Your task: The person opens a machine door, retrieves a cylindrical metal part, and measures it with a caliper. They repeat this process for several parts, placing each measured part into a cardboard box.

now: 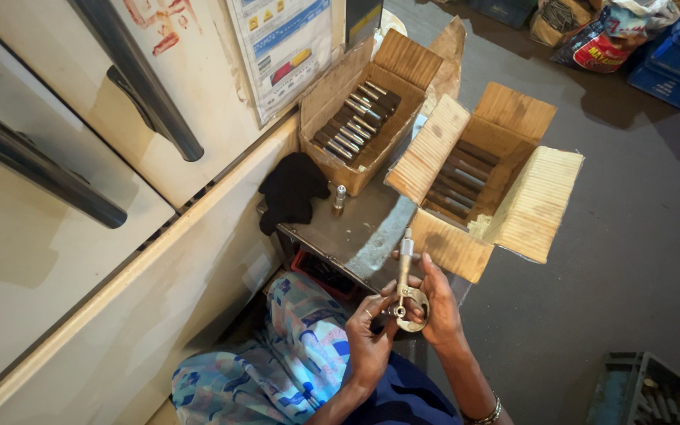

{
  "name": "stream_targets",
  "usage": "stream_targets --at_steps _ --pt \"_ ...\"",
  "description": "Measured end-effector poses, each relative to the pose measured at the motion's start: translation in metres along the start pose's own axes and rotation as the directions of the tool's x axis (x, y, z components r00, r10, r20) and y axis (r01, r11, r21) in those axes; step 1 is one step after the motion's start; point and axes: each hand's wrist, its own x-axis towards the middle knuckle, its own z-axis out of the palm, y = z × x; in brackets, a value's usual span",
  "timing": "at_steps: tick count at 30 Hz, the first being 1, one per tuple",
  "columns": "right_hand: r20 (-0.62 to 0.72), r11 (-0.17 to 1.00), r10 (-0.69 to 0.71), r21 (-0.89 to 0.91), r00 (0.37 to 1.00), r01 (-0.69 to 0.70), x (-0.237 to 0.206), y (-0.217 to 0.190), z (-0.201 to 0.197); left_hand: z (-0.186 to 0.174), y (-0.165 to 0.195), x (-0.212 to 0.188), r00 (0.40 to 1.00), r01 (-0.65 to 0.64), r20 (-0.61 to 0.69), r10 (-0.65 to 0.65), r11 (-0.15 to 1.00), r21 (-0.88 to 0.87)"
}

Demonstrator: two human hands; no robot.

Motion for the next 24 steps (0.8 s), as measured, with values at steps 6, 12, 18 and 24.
stream_targets --at_steps 6,12,18,24 --pt "-0.049 0.999 0.014 -0.043 0.999 -0.016 -0.005 -0.004 0.006 0.001 -0.002 0.0 0.999 -0.049 -0.003 0.05 0.995 0.081" --pt "-0.025 1.0 0.002 -0.019 1.0 -0.002 -0.007 -0.007 0.01 0.001 -0.002 -0.001 1.0 -0.022 -0.011 0.023 0.997 0.076" --pt "-0.07 0.993 -0.025 -0.116 0.997 0.017 -0.005 -0.008 0.012 0.001 -0.004 0.0 1.0 -0.016 -0.011 0.017 0.995 0.098" --pt "-0.09 0.996 -0.034 -0.085 0.995 0.026 -0.003 -0.006 0.012 0.0 -0.002 0.001 0.998 -0.058 -0.005 0.058 0.994 0.092"
